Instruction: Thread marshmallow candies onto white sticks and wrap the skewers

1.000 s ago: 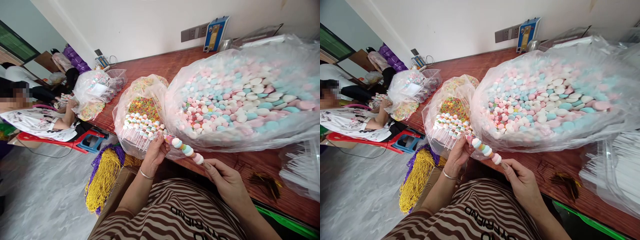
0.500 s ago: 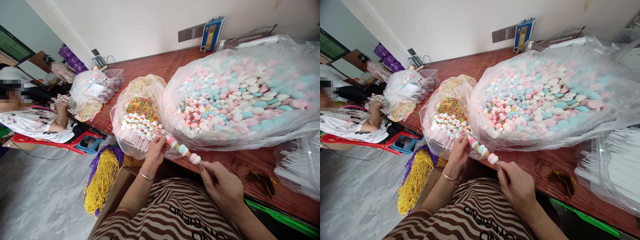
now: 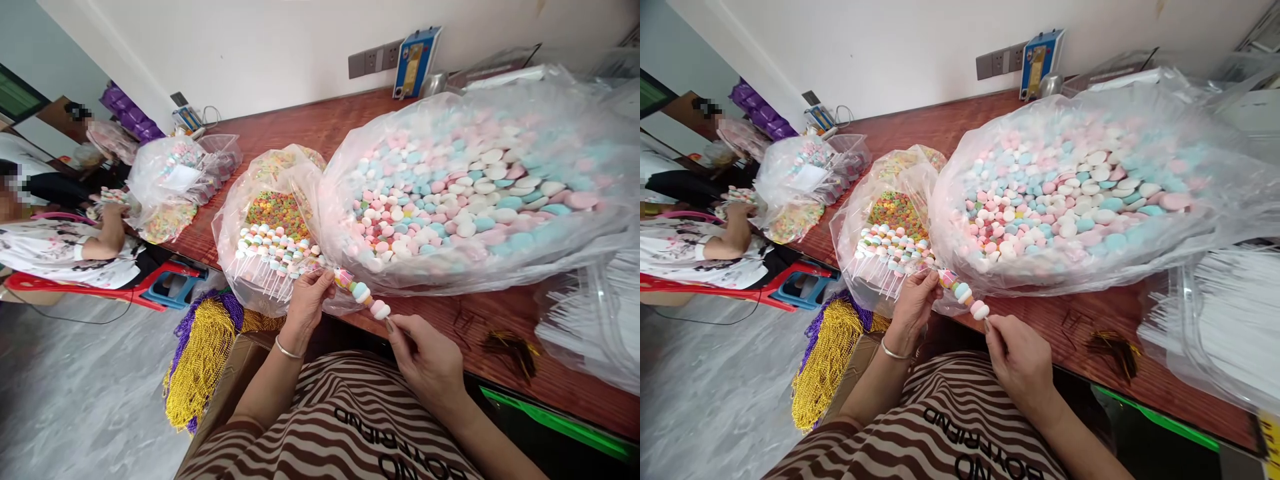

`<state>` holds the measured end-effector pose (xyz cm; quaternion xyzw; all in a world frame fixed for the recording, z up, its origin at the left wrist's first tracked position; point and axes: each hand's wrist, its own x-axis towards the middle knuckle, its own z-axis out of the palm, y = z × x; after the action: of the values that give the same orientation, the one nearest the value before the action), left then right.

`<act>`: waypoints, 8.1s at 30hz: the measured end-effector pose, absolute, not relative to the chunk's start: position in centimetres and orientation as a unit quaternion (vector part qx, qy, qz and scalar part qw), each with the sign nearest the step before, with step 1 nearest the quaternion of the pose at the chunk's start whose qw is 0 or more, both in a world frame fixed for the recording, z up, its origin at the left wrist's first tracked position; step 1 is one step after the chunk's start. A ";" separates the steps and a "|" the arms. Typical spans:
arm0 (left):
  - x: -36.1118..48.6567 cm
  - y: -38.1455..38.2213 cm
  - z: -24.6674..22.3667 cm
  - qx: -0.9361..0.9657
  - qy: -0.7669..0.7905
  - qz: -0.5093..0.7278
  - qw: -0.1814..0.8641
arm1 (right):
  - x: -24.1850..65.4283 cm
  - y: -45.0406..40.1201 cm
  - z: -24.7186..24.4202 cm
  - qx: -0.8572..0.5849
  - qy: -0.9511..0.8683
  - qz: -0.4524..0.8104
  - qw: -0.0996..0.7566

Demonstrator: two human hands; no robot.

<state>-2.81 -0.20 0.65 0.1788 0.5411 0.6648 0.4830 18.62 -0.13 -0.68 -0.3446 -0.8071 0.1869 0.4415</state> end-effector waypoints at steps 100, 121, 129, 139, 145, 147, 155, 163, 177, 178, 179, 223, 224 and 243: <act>-0.9 1.2 3.4 -0.012 0.302 0.757 0.580 | 15.3 -0.5 -2.2 -0.315 -0.740 0.468 0.366; -0.3 1.3 4.0 -0.051 0.349 0.744 0.567 | 15.4 0.4 -1.7 -0.277 -0.857 0.141 0.410; 0.1 1.1 2.6 0.033 0.333 0.745 0.577 | 15.4 0.7 -1.0 -0.308 -0.393 0.836 0.228; 0.4 1.3 2.4 -0.005 0.382 0.724 0.575 | 16.0 0.8 -2.5 -0.256 -0.883 0.005 0.395; 0.3 0.9 2.9 0.014 0.348 0.734 0.583 | 16.0 0.4 -2.7 -0.336 -0.856 0.074 0.385; 0.3 0.8 3.0 0.030 0.350 0.727 0.590 | 16.2 0.3 -2.7 -0.334 -0.858 0.041 0.389; 0.5 0.7 2.4 0.070 0.351 0.731 0.582 | 16.4 0.1 -1.8 -0.363 -0.697 0.479 0.391; 0.6 0.7 2.1 0.067 0.305 0.705 0.637 | 15.9 0.0 -1.3 -0.319 -0.477 0.753 0.322; 0.8 0.7 2.7 0.092 0.383 0.708 0.586 | 16.3 0.3 -2.3 -0.373 -0.759 0.332 0.418; 0.8 0.7 2.6 0.103 0.375 0.711 0.586 | 16.2 0.2 -2.0 -0.384 -0.720 0.407 0.409; 0.7 0.6 2.4 0.112 0.364 0.711 0.591 | 16.2 0.2 -1.7 -0.387 -0.672 0.488 0.401; -1.1 1.6 0.9 0.137 0.484 0.728 0.466 | 17.1 0.5 -1.3 -0.399 -0.699 0.437 0.402; -1.1 1.5 0.9 0.136 0.487 0.729 0.461 | 17.2 0.6 -1.3 -0.399 -0.702 0.429 0.404; -0.2 0.6 0.6 0.130 0.448 0.627 0.624 | 17.4 0.6 -2.5 -0.380 -0.797 0.188 0.430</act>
<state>-0.18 0.64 0.57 0.1303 0.4477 0.6267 0.6244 17.45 0.63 -2.48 -0.3802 -0.7968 0.1877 0.4305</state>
